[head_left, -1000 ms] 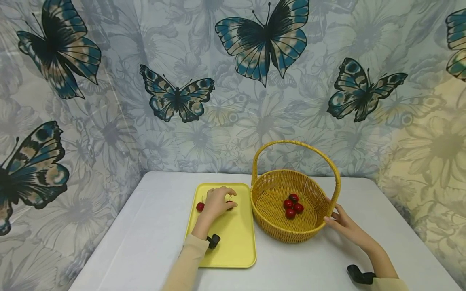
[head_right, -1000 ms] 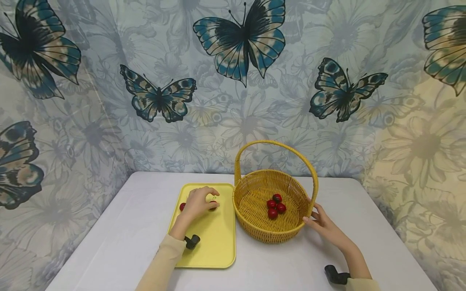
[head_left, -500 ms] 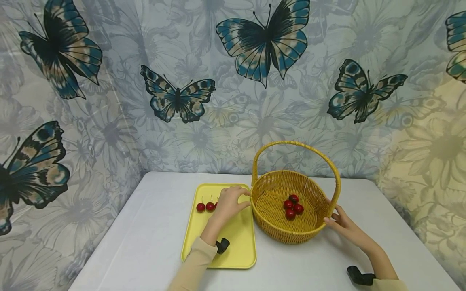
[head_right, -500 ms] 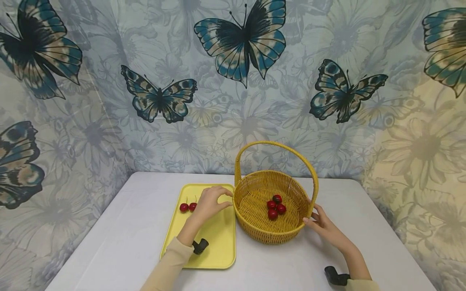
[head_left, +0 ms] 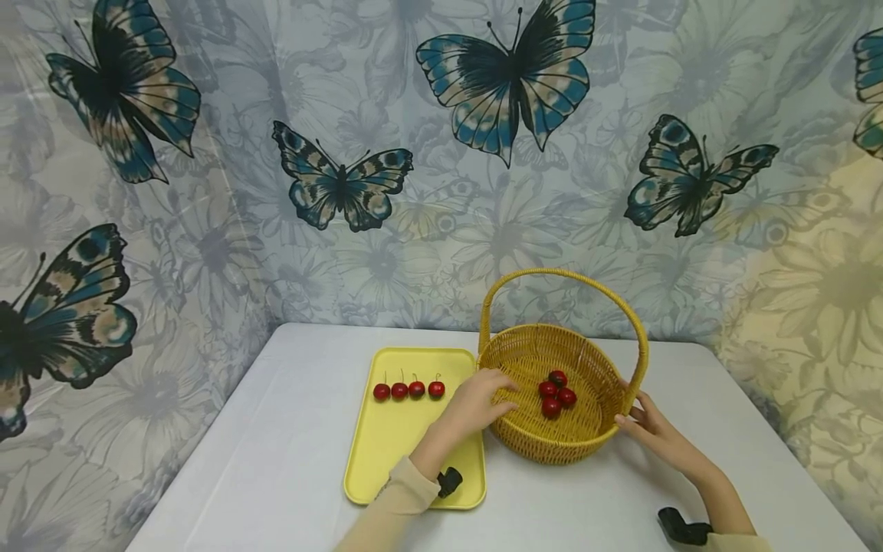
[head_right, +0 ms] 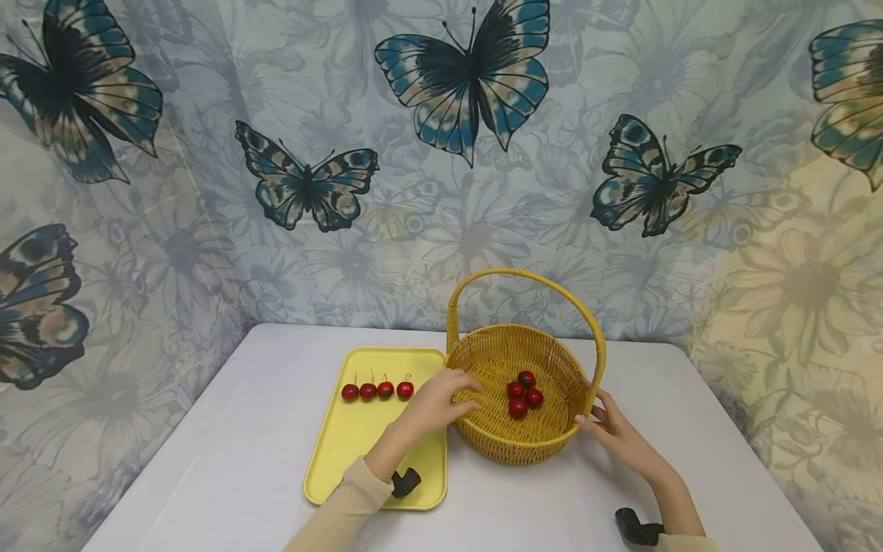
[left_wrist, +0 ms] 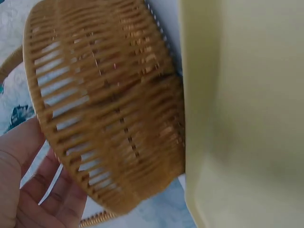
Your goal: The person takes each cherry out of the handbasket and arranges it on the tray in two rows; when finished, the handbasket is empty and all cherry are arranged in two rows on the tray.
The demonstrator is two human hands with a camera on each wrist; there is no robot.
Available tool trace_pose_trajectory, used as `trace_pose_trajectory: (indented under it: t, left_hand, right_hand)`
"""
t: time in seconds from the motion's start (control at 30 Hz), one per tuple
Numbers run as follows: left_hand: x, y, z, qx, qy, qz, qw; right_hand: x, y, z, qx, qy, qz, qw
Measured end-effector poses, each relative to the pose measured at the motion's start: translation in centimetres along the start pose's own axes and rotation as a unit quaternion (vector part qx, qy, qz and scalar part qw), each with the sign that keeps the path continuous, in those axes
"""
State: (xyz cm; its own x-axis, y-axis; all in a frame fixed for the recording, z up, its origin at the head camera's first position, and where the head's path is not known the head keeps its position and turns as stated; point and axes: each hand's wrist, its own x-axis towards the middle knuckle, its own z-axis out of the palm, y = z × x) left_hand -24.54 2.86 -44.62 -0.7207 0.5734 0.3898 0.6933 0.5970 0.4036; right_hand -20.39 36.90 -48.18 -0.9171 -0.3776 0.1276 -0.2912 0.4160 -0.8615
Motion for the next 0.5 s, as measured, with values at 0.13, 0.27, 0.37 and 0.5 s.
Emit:
trace_pose_trajectory:
  t: [0.13,0.27,0.37,0.5]
  left_hand:
    - [0.3,1.2,0.8,-0.002,-0.027,0.01,0.9996]
    - [1.0,2.2,1.5,-0.009,-0.052,0.02,0.9984]
    - [1.6,2.5,2.0,-0.027,-0.064,0.02,0.9974]
    - [2.2,2.6,2.7,-0.04,-0.078,0.009,0.9961]
  right_hand:
    - [0.0,0.1,0.2,-0.003,0.002,0.005,1.0]
    - [0.0,0.0,0.1,-0.006,0.003,0.008,1.0]
    - [0.0,0.0,0.0,-0.008,-0.001,0.008,1.0]
    - [0.1,-0.1,0.0,-0.006,-0.005,0.006,1.0]
